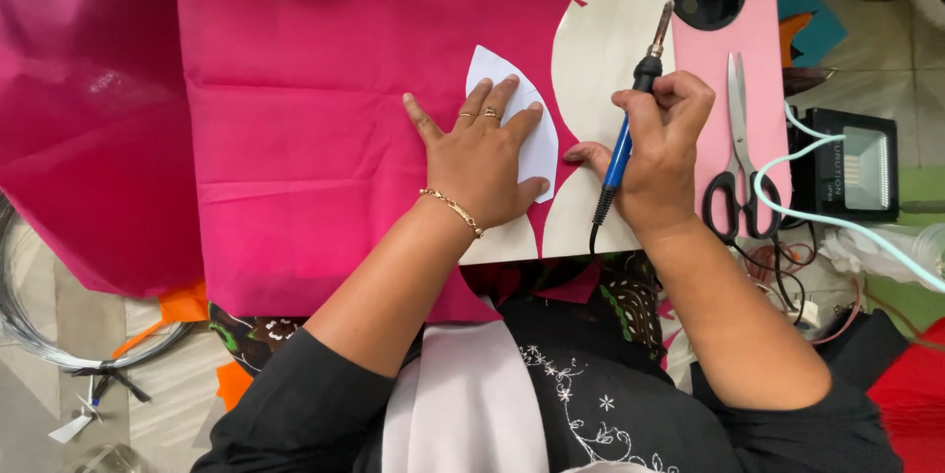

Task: Using a soldering iron to heat-cut specific shapes out of pink fabric using a paper template to prevent fraying.

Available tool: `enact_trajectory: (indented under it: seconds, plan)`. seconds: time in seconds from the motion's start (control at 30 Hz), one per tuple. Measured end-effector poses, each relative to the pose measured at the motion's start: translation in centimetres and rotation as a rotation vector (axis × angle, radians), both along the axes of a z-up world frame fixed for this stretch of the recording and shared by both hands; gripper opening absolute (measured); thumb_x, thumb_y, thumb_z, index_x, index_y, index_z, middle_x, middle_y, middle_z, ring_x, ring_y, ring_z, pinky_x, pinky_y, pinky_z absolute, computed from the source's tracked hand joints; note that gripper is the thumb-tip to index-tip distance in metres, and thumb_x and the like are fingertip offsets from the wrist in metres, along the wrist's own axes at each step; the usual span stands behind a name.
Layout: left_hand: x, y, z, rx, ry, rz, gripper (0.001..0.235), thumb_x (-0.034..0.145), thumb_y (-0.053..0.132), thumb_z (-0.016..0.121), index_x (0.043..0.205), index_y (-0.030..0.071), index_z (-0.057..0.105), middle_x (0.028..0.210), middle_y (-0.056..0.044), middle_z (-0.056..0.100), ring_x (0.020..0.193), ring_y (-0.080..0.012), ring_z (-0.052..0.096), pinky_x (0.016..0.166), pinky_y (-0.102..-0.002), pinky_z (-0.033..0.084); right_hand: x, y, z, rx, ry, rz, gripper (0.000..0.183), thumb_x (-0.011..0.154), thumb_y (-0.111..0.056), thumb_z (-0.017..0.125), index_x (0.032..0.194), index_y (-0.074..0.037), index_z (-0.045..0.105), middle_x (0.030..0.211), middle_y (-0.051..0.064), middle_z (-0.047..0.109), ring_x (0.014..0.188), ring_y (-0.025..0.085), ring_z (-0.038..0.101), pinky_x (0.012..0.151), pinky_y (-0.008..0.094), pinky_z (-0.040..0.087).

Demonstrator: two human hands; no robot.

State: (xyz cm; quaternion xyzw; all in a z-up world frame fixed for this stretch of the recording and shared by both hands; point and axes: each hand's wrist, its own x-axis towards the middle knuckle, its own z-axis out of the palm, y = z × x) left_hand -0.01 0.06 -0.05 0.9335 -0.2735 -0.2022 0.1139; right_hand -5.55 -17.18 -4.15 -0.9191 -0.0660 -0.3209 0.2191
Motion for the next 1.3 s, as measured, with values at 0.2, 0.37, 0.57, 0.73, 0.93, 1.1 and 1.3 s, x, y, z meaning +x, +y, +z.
enact_trajectory:
  seconds: [0.2, 0.37, 0.57, 0.73, 0.93, 1.1, 1.3]
  plan:
    - [0.2, 0.1, -1.0, 0.005, -0.028, -0.015, 0.073, 0.075, 0.046, 0.067, 0.140, 0.027, 0.040, 0.150, -0.005, 0.027, 0.140, -0.0255, 0.020, 0.090, -0.085, 0.002, 0.7, -1.7, -1.3, -0.038, 0.021, 0.017, 0.059, 0.074, -0.041, 0.081, 0.105, 0.002, 0.054, 0.111, 0.019, 0.032, 0.095, 0.040, 0.055, 0.090, 0.042, 0.052]
    - [0.1, 0.2, -1.1, -0.009, -0.030, -0.019, 0.073, 0.076, 0.046, 0.067, 0.140, 0.026, 0.040, 0.150, -0.006, 0.027, 0.140, -0.0259, 0.020, 0.092, -0.084, 0.001, 1.1, -1.9, -0.4, -0.034, 0.052, 0.049, 0.058, 0.075, -0.040, 0.081, 0.105, 0.002, 0.053, 0.110, 0.018, 0.031, 0.095, 0.039, 0.054, 0.089, 0.043, 0.051]
    - [0.2, 0.3, -1.0, 0.018, -0.012, -0.026, 0.073, 0.077, 0.049, 0.065, 0.141, 0.027, 0.037, 0.151, -0.005, 0.024, 0.141, -0.0251, 0.018, 0.094, -0.083, -0.001, 1.6, -3.6, 0.0, -0.093, 0.041, 0.046, 0.058, 0.077, -0.041, 0.079, 0.106, 0.003, 0.054, 0.112, 0.020, 0.032, 0.095, 0.041, 0.055, 0.090, 0.046, 0.050]
    - [0.3, 0.3, -1.1, 0.022, -0.008, -0.022, 0.073, 0.078, 0.050, 0.064, 0.142, 0.027, 0.036, 0.152, -0.005, 0.023, 0.141, -0.0250, 0.017, 0.095, -0.082, -0.002, 1.9, -3.9, 0.3, -0.119, 0.011, 0.060, 0.056, 0.078, -0.039, 0.081, 0.105, 0.004, 0.056, 0.112, 0.020, 0.033, 0.094, 0.042, 0.057, 0.089, 0.046, 0.051]
    - [0.9, 0.0, -2.1, 0.020, -0.095, -0.030, 0.076, 0.070, 0.055, 0.066, 0.135, 0.029, 0.039, 0.150, -0.003, 0.023, 0.139, -0.0228, 0.018, 0.098, -0.080, 0.002, 0.7, -3.0, 2.3, -0.169, -0.030, 0.157, 0.043, 0.084, -0.019, 0.085, 0.101, 0.014, 0.061, 0.112, 0.019, 0.029, 0.102, 0.034, 0.042, 0.084, 0.043, 0.053]
    - [2.8, 0.2, -3.2, 0.091, -0.095, -0.207, 0.053, 0.084, 0.023, 0.055, 0.134, 0.029, 0.041, 0.147, -0.004, 0.029, 0.134, -0.0252, 0.028, 0.102, -0.071, 0.019, -1.5, -2.6, 4.0, -0.096, -0.184, 0.194, 0.013, 0.089, 0.016, 0.077, 0.094, 0.011, 0.066, 0.106, 0.027, 0.045, 0.094, 0.039, 0.051, 0.077, 0.043, 0.050]
    - [7.2, 0.3, -5.6, 0.131, -0.292, -0.498, 0.021, 0.078, -0.004, 0.058, 0.090, 0.013, 0.063, 0.088, -0.004, 0.062, 0.083, -0.0264, 0.059, 0.056, -0.038, 0.051, -6.5, -0.9, 6.8, -0.020, -0.073, 0.160, 0.020, 0.086, 0.014, 0.079, 0.093, 0.015, 0.060, 0.090, 0.033, 0.063, 0.081, 0.039, 0.060, 0.068, 0.041, 0.047]
